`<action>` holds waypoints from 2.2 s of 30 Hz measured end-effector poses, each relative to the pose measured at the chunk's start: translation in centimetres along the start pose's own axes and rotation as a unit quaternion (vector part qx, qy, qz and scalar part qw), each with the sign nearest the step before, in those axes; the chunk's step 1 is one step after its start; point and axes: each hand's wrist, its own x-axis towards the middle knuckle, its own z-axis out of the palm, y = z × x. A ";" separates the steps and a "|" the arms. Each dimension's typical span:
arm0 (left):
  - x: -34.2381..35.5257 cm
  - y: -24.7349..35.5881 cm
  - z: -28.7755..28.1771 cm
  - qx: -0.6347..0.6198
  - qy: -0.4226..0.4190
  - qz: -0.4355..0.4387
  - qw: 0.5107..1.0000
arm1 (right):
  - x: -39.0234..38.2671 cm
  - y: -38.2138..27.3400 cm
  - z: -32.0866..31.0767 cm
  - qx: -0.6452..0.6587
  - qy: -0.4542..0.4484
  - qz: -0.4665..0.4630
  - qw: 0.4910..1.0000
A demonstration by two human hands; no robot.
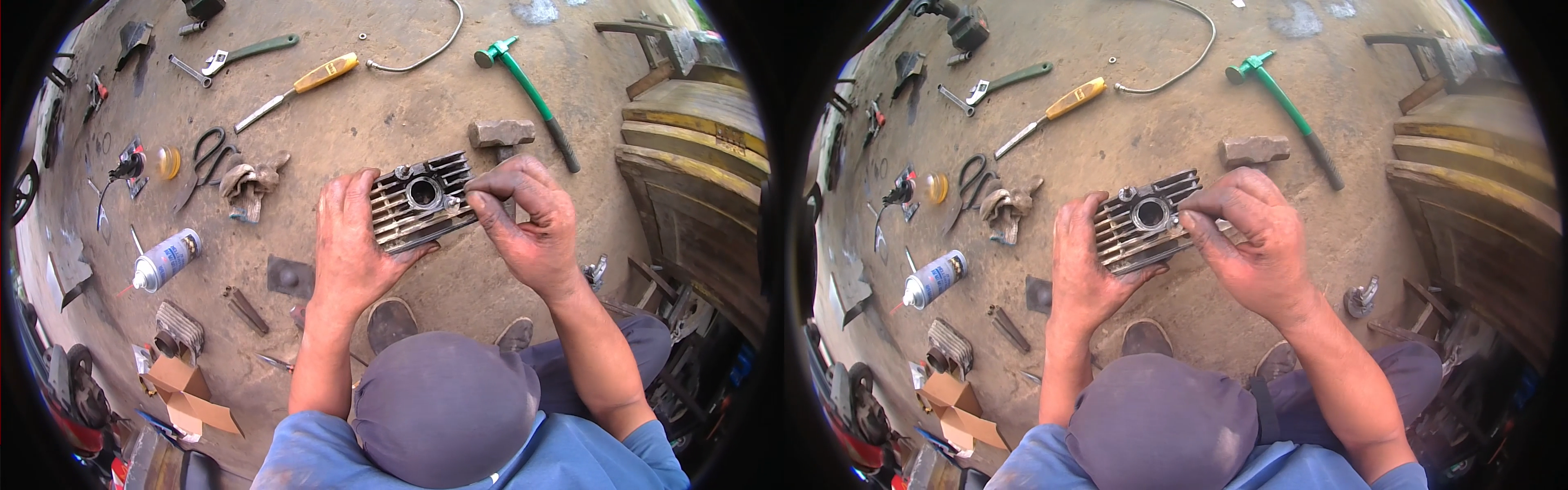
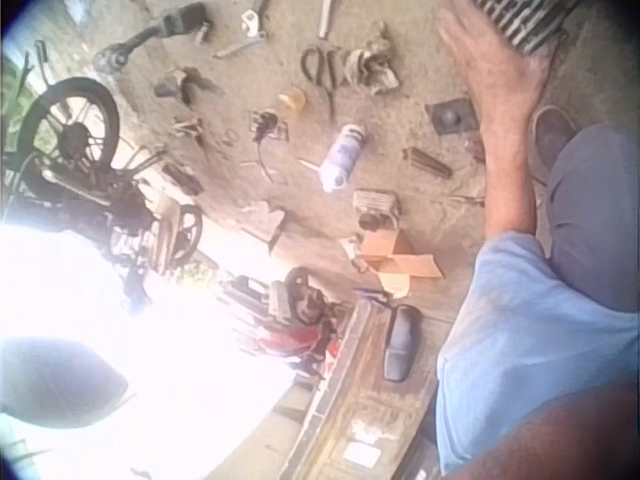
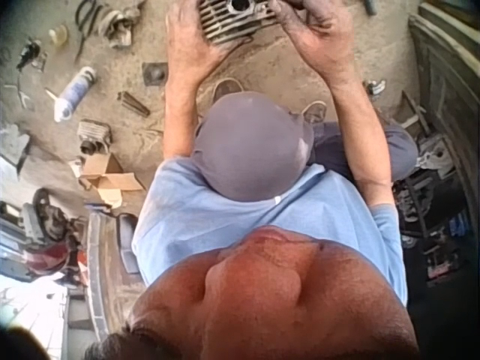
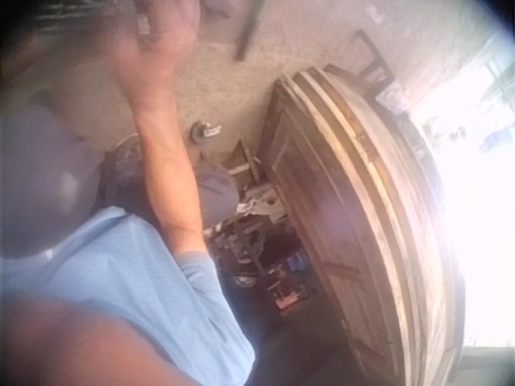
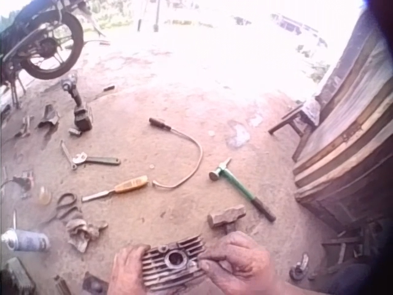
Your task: The person cleans and reassembles parts of a motorcycle engine head, using a hammer to tap components into place and pliers to manipulate small parts.
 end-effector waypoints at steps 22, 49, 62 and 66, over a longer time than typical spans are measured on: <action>-2.1 -0.8 0.4 -0.026 0.037 0.048 0.998 | -2.7 2.7 -0.2 0.074 -0.139 0.109 0.981; -8.5 -0.9 2.4 0.061 0.092 0.153 0.982 | -7.4 2.4 -1.4 0.236 -0.185 0.217 0.929; -9.5 -1.2 2.9 0.086 0.116 0.157 0.977 | -6.3 2.6 -2.8 0.213 -0.207 0.180 0.938; -9.5 -1.0 2.9 0.095 0.121 0.162 0.975 | -1.3 2.7 -5.2 0.136 -0.262 0.089 0.951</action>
